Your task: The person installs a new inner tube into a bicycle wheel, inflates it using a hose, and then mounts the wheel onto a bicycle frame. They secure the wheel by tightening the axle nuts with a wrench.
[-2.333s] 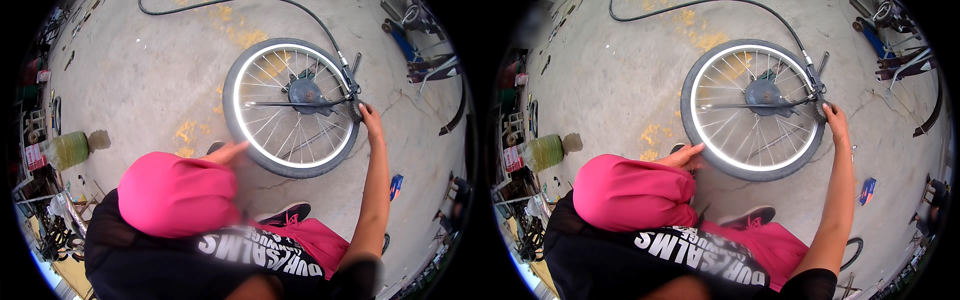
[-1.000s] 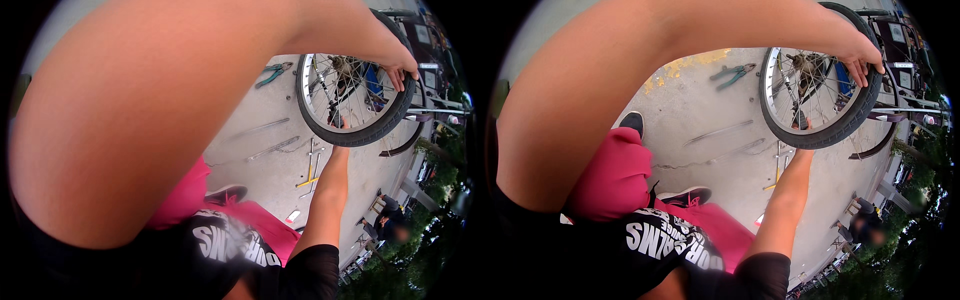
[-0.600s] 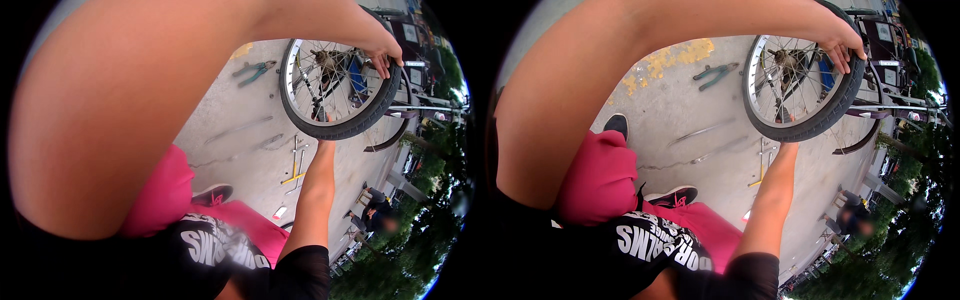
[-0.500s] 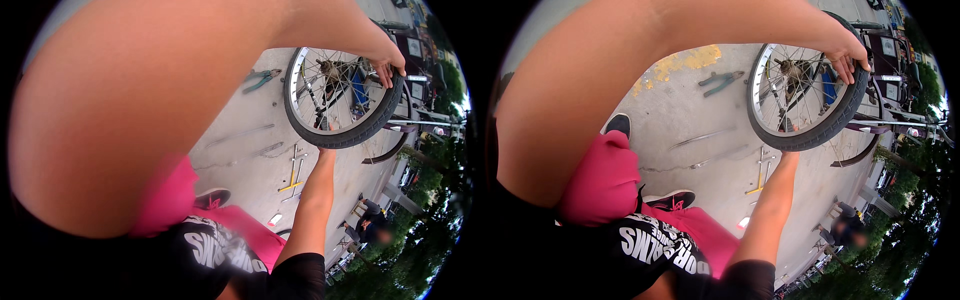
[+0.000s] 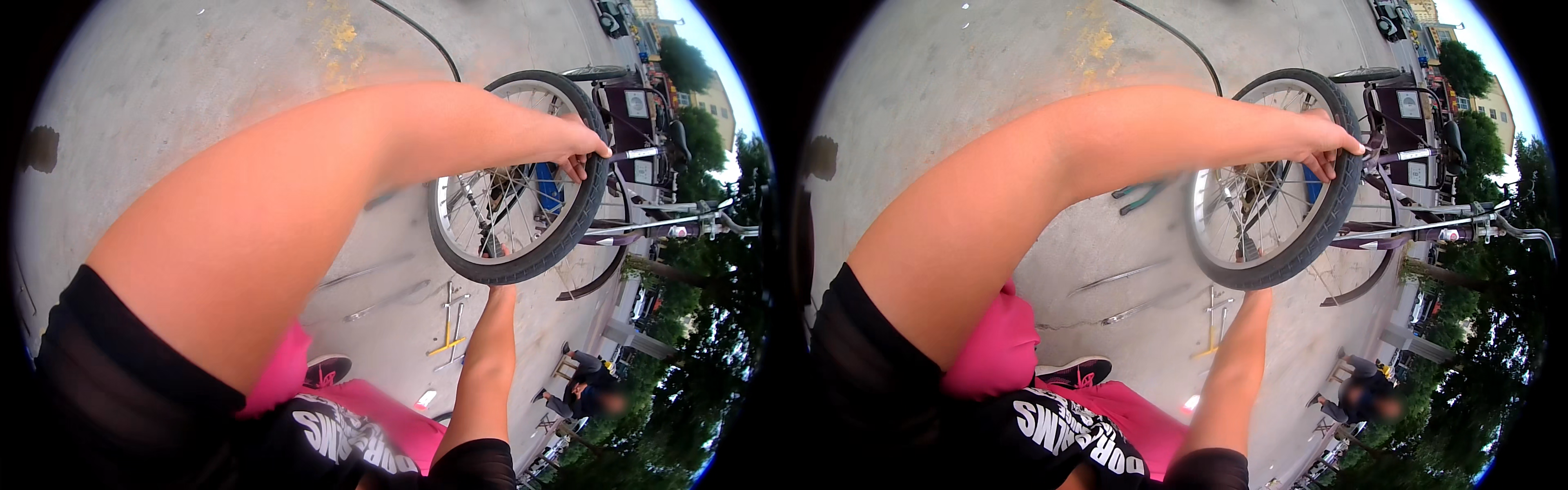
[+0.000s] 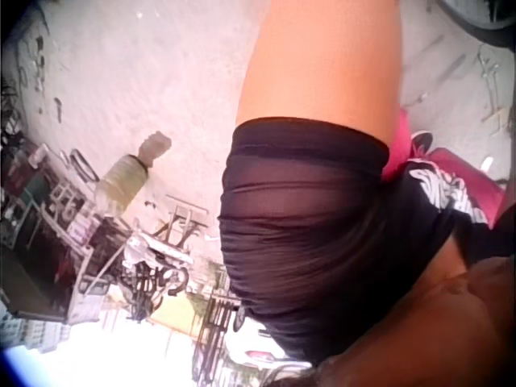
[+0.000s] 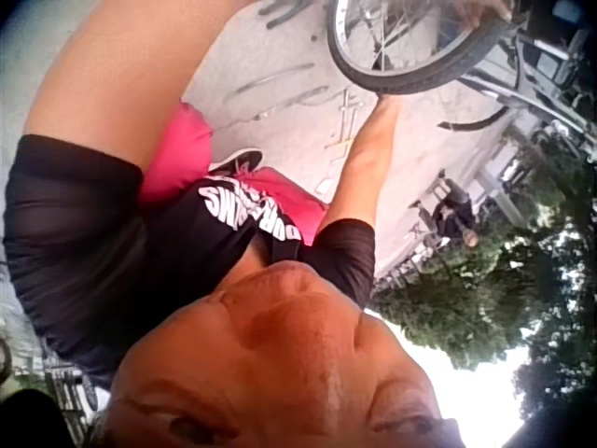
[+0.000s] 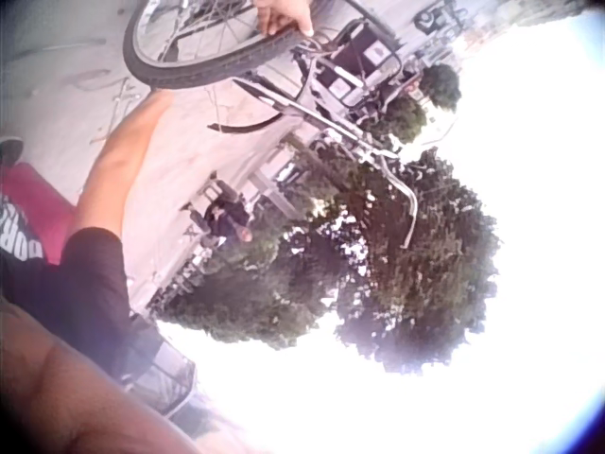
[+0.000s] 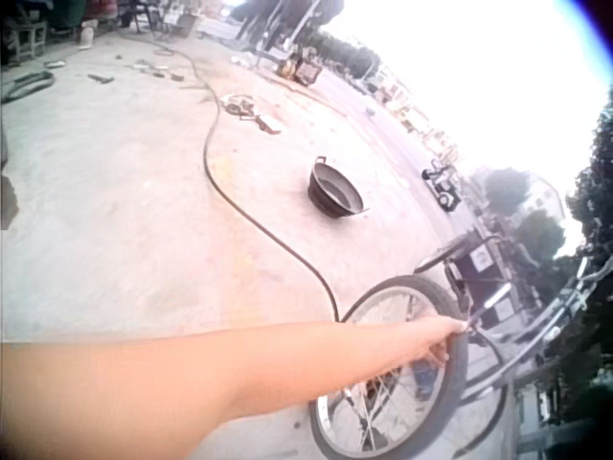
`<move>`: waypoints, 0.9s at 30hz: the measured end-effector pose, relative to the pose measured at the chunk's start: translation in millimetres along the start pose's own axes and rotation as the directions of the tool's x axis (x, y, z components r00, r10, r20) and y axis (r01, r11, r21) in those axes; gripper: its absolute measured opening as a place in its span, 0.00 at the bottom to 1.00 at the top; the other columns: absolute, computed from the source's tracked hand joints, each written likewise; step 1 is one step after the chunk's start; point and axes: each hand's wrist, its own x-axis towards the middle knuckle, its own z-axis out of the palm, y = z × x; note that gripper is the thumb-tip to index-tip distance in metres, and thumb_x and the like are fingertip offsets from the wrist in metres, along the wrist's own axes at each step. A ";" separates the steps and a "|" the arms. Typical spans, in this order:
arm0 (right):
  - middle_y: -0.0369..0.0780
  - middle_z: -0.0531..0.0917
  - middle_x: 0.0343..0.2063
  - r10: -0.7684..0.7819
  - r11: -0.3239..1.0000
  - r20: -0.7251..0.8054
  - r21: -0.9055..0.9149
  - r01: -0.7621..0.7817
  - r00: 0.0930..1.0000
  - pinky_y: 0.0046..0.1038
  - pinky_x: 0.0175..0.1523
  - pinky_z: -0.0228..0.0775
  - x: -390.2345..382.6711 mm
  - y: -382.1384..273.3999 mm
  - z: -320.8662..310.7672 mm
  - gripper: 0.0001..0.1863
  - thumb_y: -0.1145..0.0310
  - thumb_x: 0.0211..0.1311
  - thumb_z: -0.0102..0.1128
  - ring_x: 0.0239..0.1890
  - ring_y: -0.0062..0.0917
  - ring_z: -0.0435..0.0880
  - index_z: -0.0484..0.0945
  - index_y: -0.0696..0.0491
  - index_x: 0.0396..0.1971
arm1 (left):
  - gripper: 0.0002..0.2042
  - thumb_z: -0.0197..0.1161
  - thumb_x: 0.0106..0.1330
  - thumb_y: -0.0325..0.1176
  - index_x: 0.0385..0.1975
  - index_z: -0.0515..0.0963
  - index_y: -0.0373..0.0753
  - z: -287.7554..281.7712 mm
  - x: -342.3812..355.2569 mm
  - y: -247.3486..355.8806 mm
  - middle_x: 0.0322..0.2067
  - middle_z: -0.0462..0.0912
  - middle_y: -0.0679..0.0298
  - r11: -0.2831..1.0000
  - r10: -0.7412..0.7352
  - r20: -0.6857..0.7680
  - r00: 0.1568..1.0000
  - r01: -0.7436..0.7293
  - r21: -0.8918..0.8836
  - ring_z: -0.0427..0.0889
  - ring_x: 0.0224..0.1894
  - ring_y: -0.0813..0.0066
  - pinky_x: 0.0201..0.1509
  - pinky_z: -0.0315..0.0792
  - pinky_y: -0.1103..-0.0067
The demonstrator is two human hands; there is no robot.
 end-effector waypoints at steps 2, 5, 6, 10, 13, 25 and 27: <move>0.44 0.82 0.29 0.005 1.000 -0.004 0.005 -0.005 1.000 0.23 0.25 0.74 -5.5 -2.8 -1.1 0.21 0.51 0.64 0.48 0.24 0.28 0.79 0.78 0.55 0.40 | 0.19 0.68 0.58 0.43 0.27 0.76 0.30 7.8 -9.3 -19.1 0.17 0.78 0.59 0.992 0.125 -0.128 0.984 -0.122 0.032 0.80 0.18 0.70 0.22 0.75 0.75; 0.44 0.82 0.29 0.033 0.999 0.032 -0.007 -0.032 0.999 0.23 0.24 0.74 -7.0 -0.8 7.4 0.22 0.51 0.64 0.49 0.24 0.28 0.78 0.78 0.55 0.40 | 0.22 0.68 0.58 0.47 0.33 0.75 0.30 24.4 -12.4 -39.8 0.26 0.81 0.59 0.972 0.206 -0.296 0.933 -0.230 -0.048 0.78 0.22 0.74 0.26 0.72 0.76; 0.44 0.82 0.29 0.045 0.999 0.036 -0.009 -0.045 0.998 0.23 0.24 0.74 -8.6 1.8 6.9 0.22 0.51 0.64 0.49 0.24 0.28 0.78 0.78 0.55 0.40 | 0.23 0.68 0.59 0.47 0.37 0.74 0.30 25.9 -12.4 -43.6 0.30 0.81 0.59 0.978 0.204 -0.274 0.940 -0.208 0.016 0.79 0.27 0.74 0.29 0.72 0.76; 0.44 0.82 0.29 0.079 0.997 0.035 -0.006 -0.079 0.996 0.23 0.24 0.73 -15.5 12.1 -3.6 0.22 0.51 0.64 0.49 0.24 0.28 0.78 0.78 0.56 0.40 | 0.25 0.68 0.58 0.49 0.41 0.74 0.31 33.4 -24.1 -50.6 0.32 0.82 0.57 0.977 0.197 -0.208 0.958 -0.209 -0.034 0.82 0.32 0.70 0.37 0.74 0.72; 0.44 0.82 0.29 0.103 0.995 0.057 -0.015 -0.102 0.993 0.23 0.23 0.73 -15.3 16.5 -2.6 0.22 0.51 0.64 0.50 0.23 0.27 0.77 0.78 0.56 0.40 | 0.25 0.67 0.58 0.50 0.41 0.76 0.32 39.9 -26.5 -50.5 0.34 0.83 0.55 0.983 0.181 -0.237 0.955 -0.175 0.046 0.83 0.35 0.68 0.40 0.74 0.71; 0.40 0.82 0.28 0.088 0.993 0.076 0.074 -0.093 0.993 0.23 0.21 0.71 -47.1 50.3 18.1 0.15 0.59 0.64 0.55 0.25 0.27 0.80 0.75 0.56 0.40 | 0.22 0.65 0.60 0.42 0.43 0.72 0.27 14.3 -83.8 -52.1 0.38 0.80 0.55 0.983 0.103 -0.027 0.994 -0.097 0.154 0.81 0.37 0.68 0.42 0.74 0.73; 0.40 0.83 0.29 0.057 0.998 0.038 0.023 -0.057 0.998 0.22 0.22 0.72 -62.5 51.4 27.9 0.15 0.58 0.64 0.57 0.26 0.26 0.81 0.76 0.55 0.40 | 0.25 0.65 0.60 0.40 0.49 0.68 0.27 0.8 -108.2 -49.5 0.38 0.80 0.54 0.993 0.063 0.107 0.992 -0.073 0.090 0.81 0.38 0.68 0.44 0.75 0.73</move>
